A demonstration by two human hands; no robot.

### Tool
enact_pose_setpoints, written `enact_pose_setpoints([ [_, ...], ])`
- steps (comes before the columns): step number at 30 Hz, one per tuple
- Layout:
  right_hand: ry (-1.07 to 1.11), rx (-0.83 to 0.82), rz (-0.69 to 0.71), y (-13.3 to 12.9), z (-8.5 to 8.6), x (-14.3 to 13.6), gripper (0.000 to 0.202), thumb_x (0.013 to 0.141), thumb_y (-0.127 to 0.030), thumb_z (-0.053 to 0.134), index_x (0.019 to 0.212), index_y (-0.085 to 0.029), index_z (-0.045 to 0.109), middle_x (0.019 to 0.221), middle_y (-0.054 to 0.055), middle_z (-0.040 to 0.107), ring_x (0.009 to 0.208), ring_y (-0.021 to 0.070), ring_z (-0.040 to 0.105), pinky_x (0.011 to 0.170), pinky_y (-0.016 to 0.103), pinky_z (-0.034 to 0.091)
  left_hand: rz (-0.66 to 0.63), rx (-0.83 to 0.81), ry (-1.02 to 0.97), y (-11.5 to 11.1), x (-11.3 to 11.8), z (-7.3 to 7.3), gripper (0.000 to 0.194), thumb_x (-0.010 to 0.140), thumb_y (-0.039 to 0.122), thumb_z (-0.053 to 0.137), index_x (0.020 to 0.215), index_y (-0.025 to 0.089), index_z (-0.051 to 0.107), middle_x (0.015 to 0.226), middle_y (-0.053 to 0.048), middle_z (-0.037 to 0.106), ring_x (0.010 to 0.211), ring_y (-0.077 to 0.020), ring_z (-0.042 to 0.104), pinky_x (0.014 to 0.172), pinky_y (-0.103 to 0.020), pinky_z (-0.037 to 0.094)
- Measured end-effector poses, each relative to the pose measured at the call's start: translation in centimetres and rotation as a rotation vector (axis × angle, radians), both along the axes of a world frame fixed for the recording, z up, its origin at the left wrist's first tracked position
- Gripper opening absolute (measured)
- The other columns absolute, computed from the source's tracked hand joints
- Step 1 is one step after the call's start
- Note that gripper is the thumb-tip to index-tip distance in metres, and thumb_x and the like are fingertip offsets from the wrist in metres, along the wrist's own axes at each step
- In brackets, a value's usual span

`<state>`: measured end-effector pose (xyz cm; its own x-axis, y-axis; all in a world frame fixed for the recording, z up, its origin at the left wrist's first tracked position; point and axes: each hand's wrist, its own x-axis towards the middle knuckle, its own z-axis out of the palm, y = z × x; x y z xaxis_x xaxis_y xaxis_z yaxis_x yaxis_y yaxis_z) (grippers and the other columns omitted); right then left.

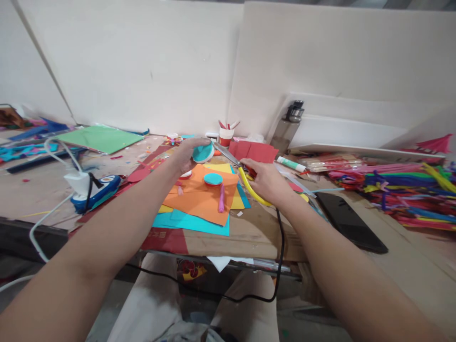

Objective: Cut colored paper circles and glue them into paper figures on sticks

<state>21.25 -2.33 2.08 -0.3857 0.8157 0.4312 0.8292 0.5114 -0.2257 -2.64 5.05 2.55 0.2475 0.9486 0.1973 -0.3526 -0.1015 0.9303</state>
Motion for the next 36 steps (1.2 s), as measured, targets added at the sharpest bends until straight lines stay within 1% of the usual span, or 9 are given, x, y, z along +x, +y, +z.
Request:
enact_pose_setpoints([
  [4,-0.016,0.006,-0.02,-0.1,0.3,0.1,0.044,0.085,-0.031,0.055,0.128,-0.024,0.062,0.091,0.006,0.074,0.075,0.0188,0.064,0.068,0.025,0.041,-0.036,0.014,0.009,0.0,-0.1,-0.1,0.023,0.062,0.028,0.072,0.063,0.015,0.053,0.048,0.005,0.049,0.043,-0.0074,0.049,0.04,-0.018,0.038],
  [9,-0.082,0.037,-0.091,-0.3,0.5,0.1,0.043,0.085,-0.03,0.055,0.127,-0.027,0.063,0.099,0.008,0.075,0.085,0.0225,0.067,0.071,0.027,0.042,-0.053,0.029,0.023,-0.1,-0.2,0.1,0.019,0.063,0.027,0.069,0.064,0.014,0.055,0.05,0.003,0.052,0.041,-0.0074,0.049,0.037,-0.019,0.036],
  [13,-0.144,0.065,-0.129,-0.4,0.6,-0.1,0.043,0.086,-0.033,0.053,0.127,-0.029,0.063,0.1,0.007,0.075,0.086,0.0238,0.068,0.069,0.028,0.041,-0.041,0.021,0.041,-0.3,-0.1,0.2,0.019,0.062,0.026,0.069,0.062,0.014,0.055,0.049,0.003,0.052,0.041,-0.0078,0.049,0.036,-0.019,0.035],
  [17,-0.206,0.121,-0.166,-0.5,0.7,-0.2,0.045,0.086,-0.034,0.053,0.129,-0.027,0.062,0.103,0.009,0.075,0.084,0.0251,0.067,0.066,0.029,0.039,-0.045,0.023,0.048,-0.3,-0.1,0.2,0.019,0.061,0.027,0.069,0.061,0.014,0.055,0.048,0.003,0.051,0.04,-0.0077,0.048,0.036,-0.019,0.034],
  [21,-0.268,0.159,-0.214,-0.5,0.7,-0.2,0.046,0.085,-0.031,0.051,0.13,-0.026,0.062,0.1,0.01,0.075,0.084,0.0259,0.067,0.063,0.03,0.038,-0.053,0.026,0.058,-0.3,-0.2,0.1,0.021,0.062,0.028,0.07,0.062,0.014,0.055,0.048,0.003,0.051,0.039,-0.007,0.047,0.036,-0.019,0.033],
  [27,-0.316,0.146,-0.194,-0.7,0.9,-0.2,0.048,0.085,-0.028,0.05,0.132,-0.026,0.059,0.101,0.009,0.075,0.084,0.0263,0.067,0.063,0.031,0.037,-0.053,0.002,0.047,-0.2,0.0,-0.1,0.02,0.063,0.027,0.069,0.064,0.014,0.055,0.048,0.003,0.051,0.037,-0.0063,0.045,0.034,-0.018,0.031],
  [31,-0.293,0.128,-0.174,-0.9,1.1,-0.2,0.045,0.086,-0.025,0.048,0.13,-0.026,0.06,0.103,0.008,0.075,0.086,0.0255,0.067,0.065,0.03,0.04,-0.06,-0.021,-0.008,-0.2,0.1,-0.3,0.018,0.064,0.026,0.07,0.068,0.013,0.057,0.049,0.004,0.052,0.038,-0.0058,0.046,0.036,-0.017,0.033],
  [35,-0.232,0.106,-0.111,-0.8,1.1,-0.1,0.052,0.084,-0.02,0.051,0.135,-0.026,0.056,0.112,0.007,0.073,0.097,0.0239,0.066,0.074,0.029,0.044,-0.057,-0.054,-0.007,0.0,-0.1,-0.5,0.021,0.065,0.027,0.07,0.062,0.013,0.054,0.048,0.003,0.052,0.037,-0.0062,0.046,0.036,-0.017,0.035],
  [36,-0.218,0.097,-0.099,-0.8,1.1,-0.1,0.052,0.083,-0.019,0.052,0.135,-0.027,0.056,0.113,0.007,0.073,0.098,0.0234,0.066,0.077,0.028,0.045,-0.077,-0.051,-0.001,0.0,-0.1,-0.6,0.021,0.065,0.027,0.069,0.062,0.013,0.055,0.048,0.002,0.052,0.038,-0.0068,0.046,0.037,-0.018,0.036],
])
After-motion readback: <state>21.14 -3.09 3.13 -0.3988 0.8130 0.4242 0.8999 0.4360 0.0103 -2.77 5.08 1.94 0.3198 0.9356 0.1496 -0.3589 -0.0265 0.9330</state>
